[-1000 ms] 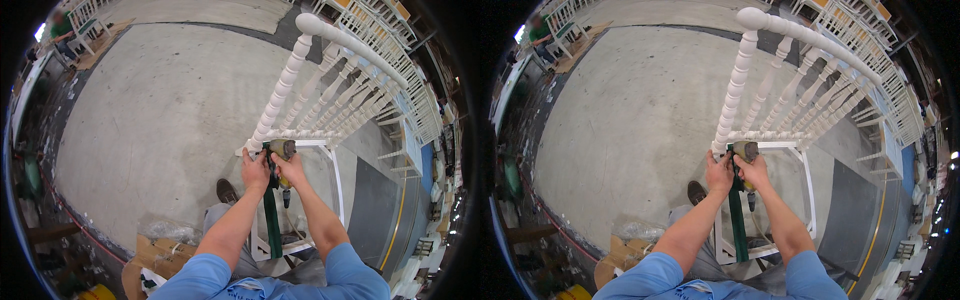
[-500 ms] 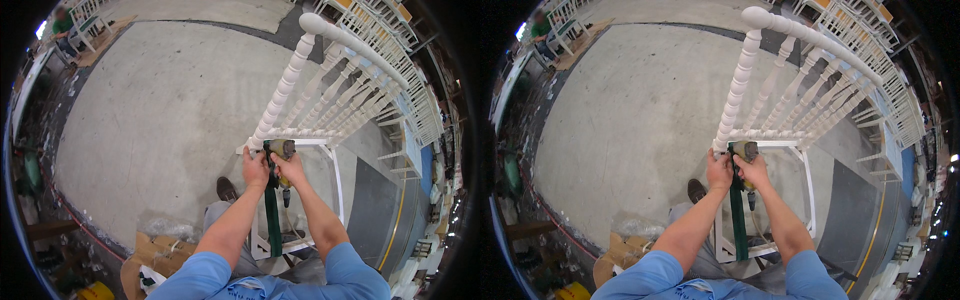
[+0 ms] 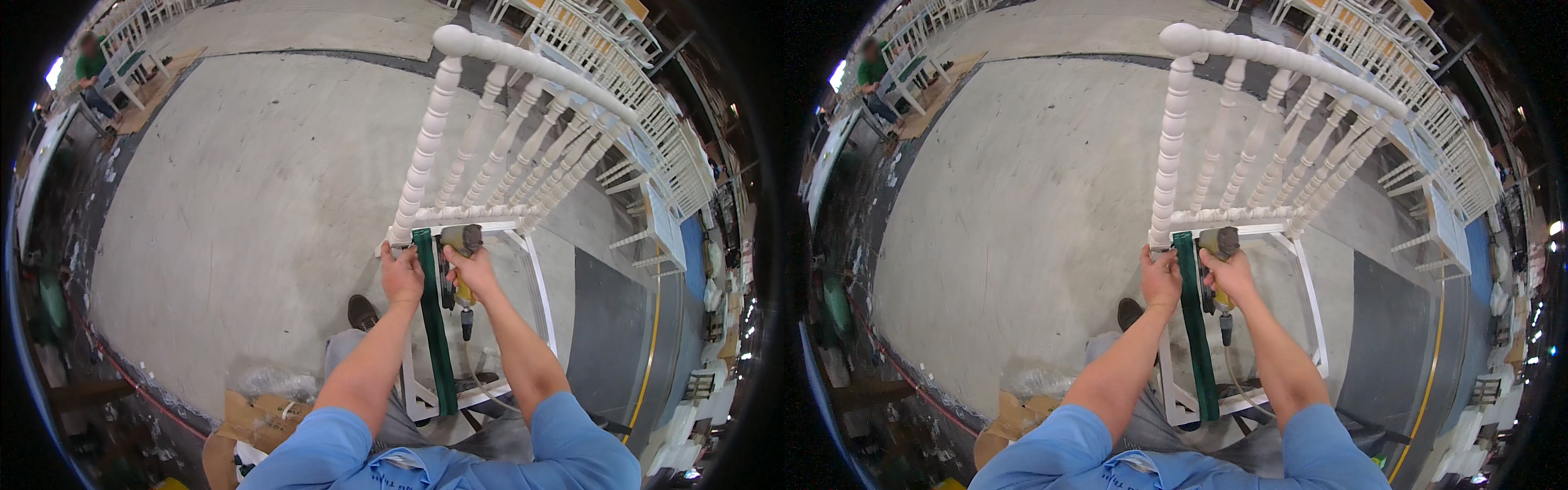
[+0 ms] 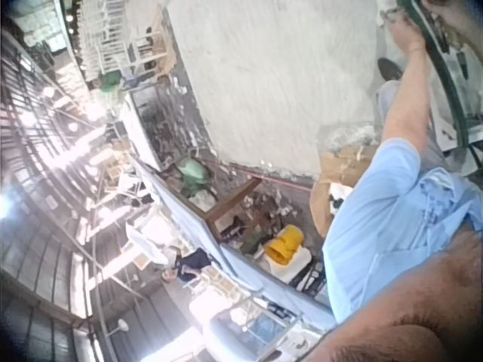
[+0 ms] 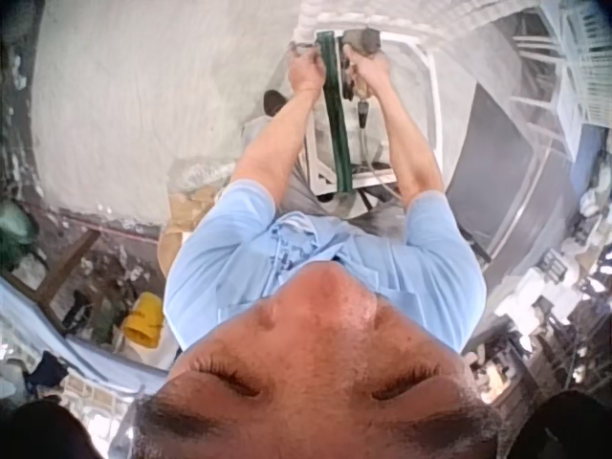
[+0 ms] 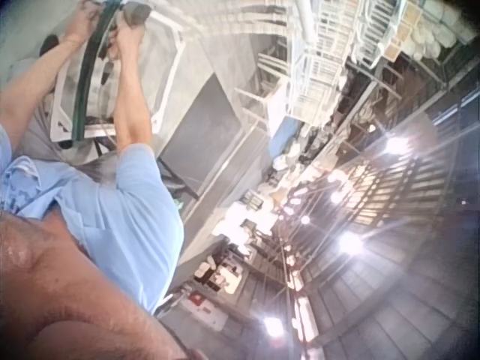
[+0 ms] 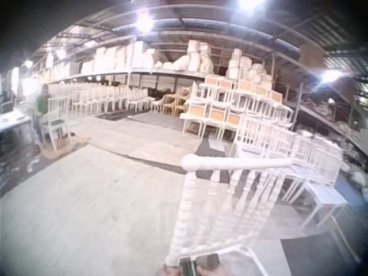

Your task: The person attaches green webbing slings to the seat frame of a white wooden chair. They position each sling, secure it with a nail gun, and trim the excess with scissors. The process is repeated for multiple slings across the seat.

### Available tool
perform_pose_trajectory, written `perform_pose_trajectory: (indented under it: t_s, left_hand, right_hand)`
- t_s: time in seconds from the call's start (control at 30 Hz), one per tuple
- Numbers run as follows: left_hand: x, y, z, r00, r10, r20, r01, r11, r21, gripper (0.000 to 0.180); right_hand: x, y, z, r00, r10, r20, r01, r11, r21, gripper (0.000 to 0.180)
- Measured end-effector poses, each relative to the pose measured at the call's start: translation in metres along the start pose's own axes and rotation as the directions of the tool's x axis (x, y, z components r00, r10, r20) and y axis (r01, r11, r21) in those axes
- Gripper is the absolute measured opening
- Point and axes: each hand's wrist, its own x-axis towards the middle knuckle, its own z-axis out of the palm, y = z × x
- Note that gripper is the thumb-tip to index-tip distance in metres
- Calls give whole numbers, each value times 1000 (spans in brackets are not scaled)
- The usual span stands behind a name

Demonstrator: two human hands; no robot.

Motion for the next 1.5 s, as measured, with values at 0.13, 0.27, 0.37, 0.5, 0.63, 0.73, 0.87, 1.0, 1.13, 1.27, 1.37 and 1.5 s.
perform_pose_trajectory:
  t_s: [0.13,0.27,0.37,0.5,0.63,0.73,0.87,1.0,1.13,1.27,1.37,1.5]
  left_hand:
    - [5,-21,-8,999,45,-2,-45,999,-12,37]
    - [-3,-26,-16,989,145,24,-146,969,200,63]
    - [-63,-19,-6,994,-97,59,88,987,136,80]
    - [-116,-44,-36,636,-569,521,726,670,-154,41]
    - [-118,-26,-35,560,-574,598,785,598,-161,37]
    - [-110,-7,-29,573,-608,550,768,633,-99,43]
    - [-116,9,-11,761,-280,585,553,751,-361,61]
    - [-129,25,-17,872,18,490,196,904,-381,71]
    - [-148,38,-40,868,72,491,89,950,-298,42]
    - [-235,11,-56,222,-225,949,628,778,37,46]
    - [-272,11,-50,152,-478,865,808,564,170,86]
    - [-286,26,-19,262,-523,811,912,409,-32,87]
  right_hand:
    - [-70,-22,-53,999,0,-49,3,998,61,29]
    - [-181,-43,-160,977,-39,-212,64,992,113,27]
    - [-283,-22,-245,880,-13,-476,66,993,94,32]
    - [-392,20,-328,729,122,-673,42,974,222,38]
    - [-479,100,-378,476,402,-782,-77,905,418,43]
    - [-528,180,-386,504,491,-711,-23,830,557,44]
    - [-578,275,-373,593,581,-558,38,672,740,47]
    - [-583,350,-351,638,553,-535,189,562,805,46]
    - [-575,369,-361,417,642,-643,79,680,729,56]
    - [-609,355,-363,262,617,-742,-356,777,519,48]
    - [-604,330,-359,194,146,-970,-677,736,-25,43]
    - [-564,290,-354,341,-63,-938,-338,923,-185,27]
